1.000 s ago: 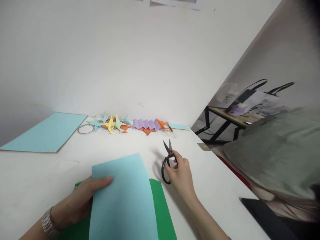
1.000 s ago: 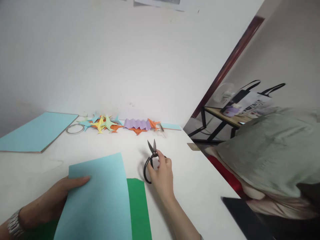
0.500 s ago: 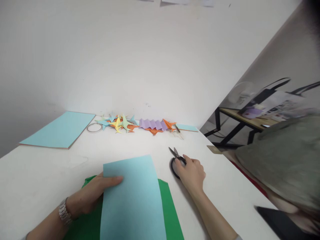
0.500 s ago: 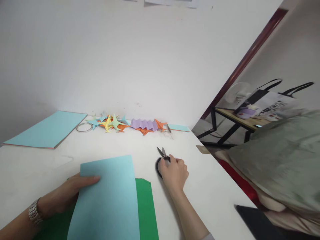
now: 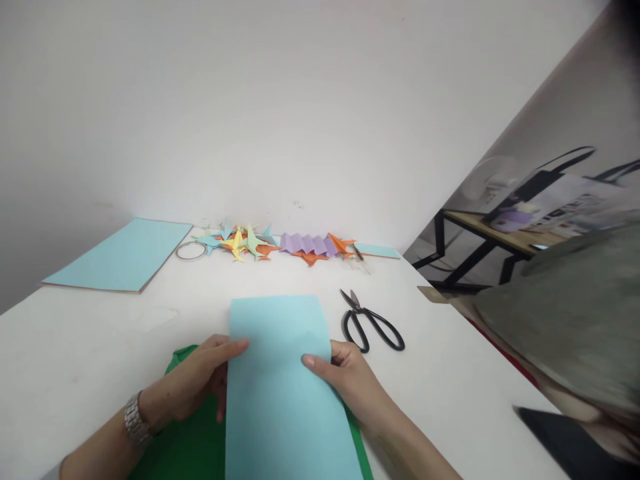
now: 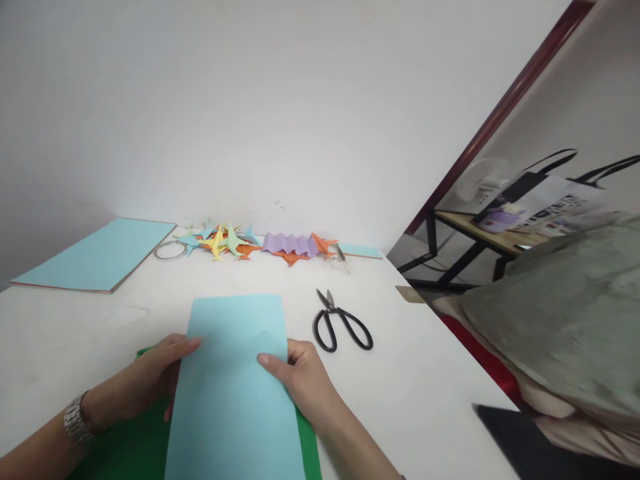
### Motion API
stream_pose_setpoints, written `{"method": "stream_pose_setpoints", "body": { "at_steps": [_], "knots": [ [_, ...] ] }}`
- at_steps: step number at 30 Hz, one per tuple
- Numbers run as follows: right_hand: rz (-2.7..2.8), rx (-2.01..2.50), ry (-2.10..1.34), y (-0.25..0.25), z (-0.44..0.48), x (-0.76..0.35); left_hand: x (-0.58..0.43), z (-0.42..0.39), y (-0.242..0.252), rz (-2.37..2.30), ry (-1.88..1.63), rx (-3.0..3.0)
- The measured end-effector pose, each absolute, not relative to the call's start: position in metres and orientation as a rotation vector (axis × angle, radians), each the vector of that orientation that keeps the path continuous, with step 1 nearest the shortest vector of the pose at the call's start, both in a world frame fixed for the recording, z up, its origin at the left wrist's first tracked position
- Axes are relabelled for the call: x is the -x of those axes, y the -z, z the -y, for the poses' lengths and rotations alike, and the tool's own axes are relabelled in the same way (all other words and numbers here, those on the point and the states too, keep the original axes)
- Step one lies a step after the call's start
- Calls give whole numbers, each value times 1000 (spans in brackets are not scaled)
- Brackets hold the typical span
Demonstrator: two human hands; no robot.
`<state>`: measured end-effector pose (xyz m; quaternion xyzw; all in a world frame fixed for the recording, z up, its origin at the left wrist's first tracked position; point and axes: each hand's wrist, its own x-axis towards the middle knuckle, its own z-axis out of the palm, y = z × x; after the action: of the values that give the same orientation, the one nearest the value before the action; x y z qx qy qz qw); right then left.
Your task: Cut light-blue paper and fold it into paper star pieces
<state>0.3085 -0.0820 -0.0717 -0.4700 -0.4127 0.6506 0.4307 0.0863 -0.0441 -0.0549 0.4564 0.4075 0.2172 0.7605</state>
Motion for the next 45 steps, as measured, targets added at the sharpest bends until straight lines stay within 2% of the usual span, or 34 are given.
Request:
{"method": "stream_pose_setpoints", "body": {
  "at_steps": [5, 11, 18, 30, 39, 45],
  "knots": [
    [1095, 1196, -1362, 75, 82, -308, -93, 49, 54, -875, -500, -1068],
    [1190, 1256, -962, 65, 91, -297, -95, 56, 52, -957, -721, -1447],
    [1260, 1213, -888, 65, 95, -292, -92, 54, 59, -1041, -804, -1698],
    [1321, 1220, -1154, 78, 94, -297, -89, 51, 61, -1008, -665, -1711],
    [1190, 1137, -1544, 63, 98, -307, -89, 58, 50, -717, -443, -1238],
    [1156, 1083, -1711, 59, 94, -310, -89, 57, 48, -799, -420, -1163]
  ]
}}
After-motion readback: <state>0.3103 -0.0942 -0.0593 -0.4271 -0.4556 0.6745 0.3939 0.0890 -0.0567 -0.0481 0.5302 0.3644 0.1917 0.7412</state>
